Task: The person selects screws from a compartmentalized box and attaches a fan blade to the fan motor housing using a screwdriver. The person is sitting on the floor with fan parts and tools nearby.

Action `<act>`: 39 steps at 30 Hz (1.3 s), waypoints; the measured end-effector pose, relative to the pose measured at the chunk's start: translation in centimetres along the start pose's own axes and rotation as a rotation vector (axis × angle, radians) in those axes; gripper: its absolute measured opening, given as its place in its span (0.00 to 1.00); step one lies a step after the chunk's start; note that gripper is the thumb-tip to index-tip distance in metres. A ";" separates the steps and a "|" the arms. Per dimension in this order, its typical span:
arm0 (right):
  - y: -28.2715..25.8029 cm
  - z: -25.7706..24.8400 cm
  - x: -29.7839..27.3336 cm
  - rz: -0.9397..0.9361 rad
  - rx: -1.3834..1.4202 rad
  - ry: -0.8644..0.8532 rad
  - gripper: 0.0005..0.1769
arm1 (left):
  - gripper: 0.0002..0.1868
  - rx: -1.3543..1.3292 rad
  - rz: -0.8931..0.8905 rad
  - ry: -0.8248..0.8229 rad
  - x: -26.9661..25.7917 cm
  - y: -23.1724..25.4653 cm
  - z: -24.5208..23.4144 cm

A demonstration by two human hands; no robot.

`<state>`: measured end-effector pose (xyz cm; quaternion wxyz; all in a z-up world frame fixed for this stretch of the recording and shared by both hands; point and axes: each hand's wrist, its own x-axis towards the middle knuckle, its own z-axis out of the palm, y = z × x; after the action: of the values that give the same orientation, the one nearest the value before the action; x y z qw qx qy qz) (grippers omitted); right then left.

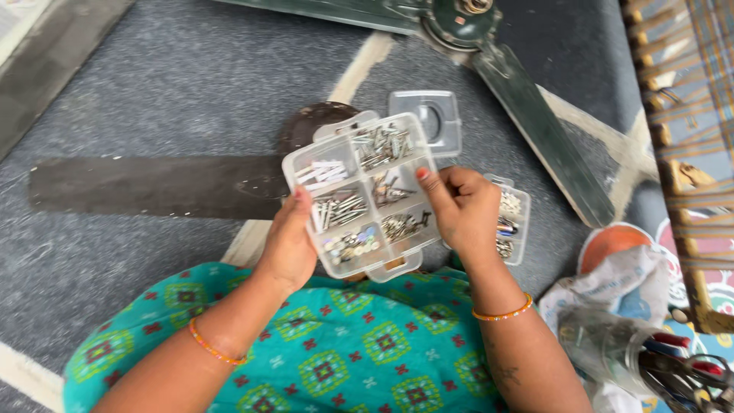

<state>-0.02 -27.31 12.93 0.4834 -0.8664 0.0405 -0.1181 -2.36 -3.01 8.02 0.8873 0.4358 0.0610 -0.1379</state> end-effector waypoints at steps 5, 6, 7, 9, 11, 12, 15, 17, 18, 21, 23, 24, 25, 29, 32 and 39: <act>-3.0 2.3 1.4 -0.177 0.319 -0.057 0.14 | 0.41 -0.259 0.002 0.051 -1.4 2.1 -3.7; -3.2 2.6 1.8 -0.087 0.402 -0.049 0.13 | 0.41 -0.241 0.017 0.062 -1.2 2.1 -4.3; -3.3 2.6 2.0 0.012 0.480 -0.041 0.13 | 0.41 -0.227 0.026 0.077 -1.1 1.9 -4.7; -3.4 3.2 2.1 0.094 0.557 -0.050 0.12 | 0.40 -0.195 0.048 0.080 -0.7 1.6 -5.3; -3.5 4.0 1.9 0.056 0.565 -0.085 0.11 | 0.39 -0.154 0.082 0.056 0.1 1.7 -5.7; -3.4 4.1 1.8 0.048 0.542 -0.091 0.11 | 0.39 -0.135 0.091 0.028 0.4 1.9 -6.0; -2.8 4.0 1.5 0.039 0.487 -0.113 0.11 | 0.38 -0.124 0.083 -0.018 0.3 1.6 -6.5; -2.2 3.4 1.6 0.020 0.471 -0.105 0.10 | 0.37 -0.169 0.050 -0.043 0.5 1.2 -6.6; -2.0 3.2 1.5 0.022 0.442 -0.111 0.10 | 0.37 -0.150 0.054 -0.042 0.5 1.0 -6.5; -1.7 3.2 1.9 0.015 0.368 -0.137 0.10 | 0.39 -0.077 0.087 -0.043 0.5 1.1 -6.4; -1.6 3.4 2.0 0.012 0.308 -0.154 0.09 | 0.41 -0.033 0.106 -0.055 0.6 1.1 -6.4; -1.5 3.4 2.1 0.018 0.310 -0.160 0.08 | 0.41 -0.011 0.103 -0.047 0.6 1.0 -6.5; -1.5 3.5 2.1 0.023 0.311 -0.165 0.08 | 0.41 0.011 0.101 -0.040 0.7 0.9 -6.6; -1.3 3.3 2.1 0.015 0.301 -0.171 0.08 | 0.41 0.050 0.093 -0.043 0.7 0.2 -7.2; -1.4 3.0 2.1 0.013 0.322 -0.216 0.08 | 0.39 0.038 0.057 -0.053 0.6 -0.4 -7.7; -2.1 3.2 1.9 0.031 0.248 -0.250 0.08 | 0.36 0.032 0.077 -0.099 0.7 -1.3 -8.3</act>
<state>2.54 -23.93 13.44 0.5897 -0.8073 -0.0215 -0.0059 -2.02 2.68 1.79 0.8868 0.4445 -0.0020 -0.1263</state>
